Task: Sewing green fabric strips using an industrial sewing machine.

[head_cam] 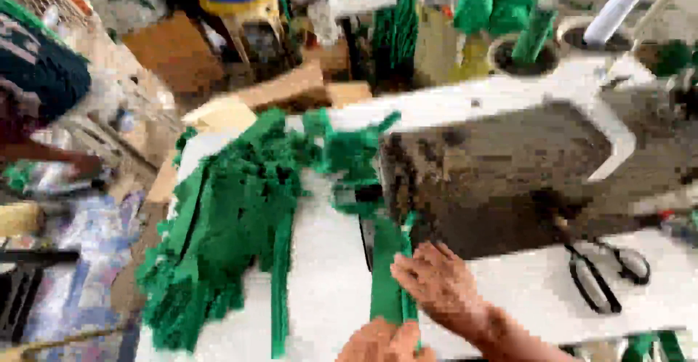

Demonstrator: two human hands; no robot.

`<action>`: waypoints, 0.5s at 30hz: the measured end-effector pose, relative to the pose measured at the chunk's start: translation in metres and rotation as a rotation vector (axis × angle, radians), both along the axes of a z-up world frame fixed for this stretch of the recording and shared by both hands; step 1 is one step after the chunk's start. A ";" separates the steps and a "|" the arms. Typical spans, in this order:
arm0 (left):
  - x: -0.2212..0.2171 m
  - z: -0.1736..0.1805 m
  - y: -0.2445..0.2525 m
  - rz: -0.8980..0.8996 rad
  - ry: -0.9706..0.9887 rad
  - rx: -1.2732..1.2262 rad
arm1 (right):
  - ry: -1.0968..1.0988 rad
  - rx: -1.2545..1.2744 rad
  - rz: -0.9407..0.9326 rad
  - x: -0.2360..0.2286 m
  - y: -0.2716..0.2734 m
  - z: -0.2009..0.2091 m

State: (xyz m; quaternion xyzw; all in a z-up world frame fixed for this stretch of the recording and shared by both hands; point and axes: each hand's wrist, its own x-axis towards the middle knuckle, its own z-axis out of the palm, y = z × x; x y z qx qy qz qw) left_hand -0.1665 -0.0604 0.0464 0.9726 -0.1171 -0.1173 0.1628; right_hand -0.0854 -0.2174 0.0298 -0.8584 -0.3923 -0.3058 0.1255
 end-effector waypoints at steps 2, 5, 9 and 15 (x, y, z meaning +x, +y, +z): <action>-0.003 -0.020 0.006 -0.208 -0.108 -0.094 | 0.060 -0.028 -0.019 -0.013 -0.004 -0.015; 0.017 -0.022 0.023 -0.604 -0.117 -0.160 | 0.184 -0.074 -0.015 -0.033 -0.013 -0.039; 0.063 0.060 0.028 -0.584 0.210 -0.292 | 0.313 -0.001 0.037 -0.053 -0.027 -0.055; 0.119 -0.034 0.019 -0.501 -0.477 -0.345 | 0.412 -0.037 0.075 -0.057 -0.029 -0.044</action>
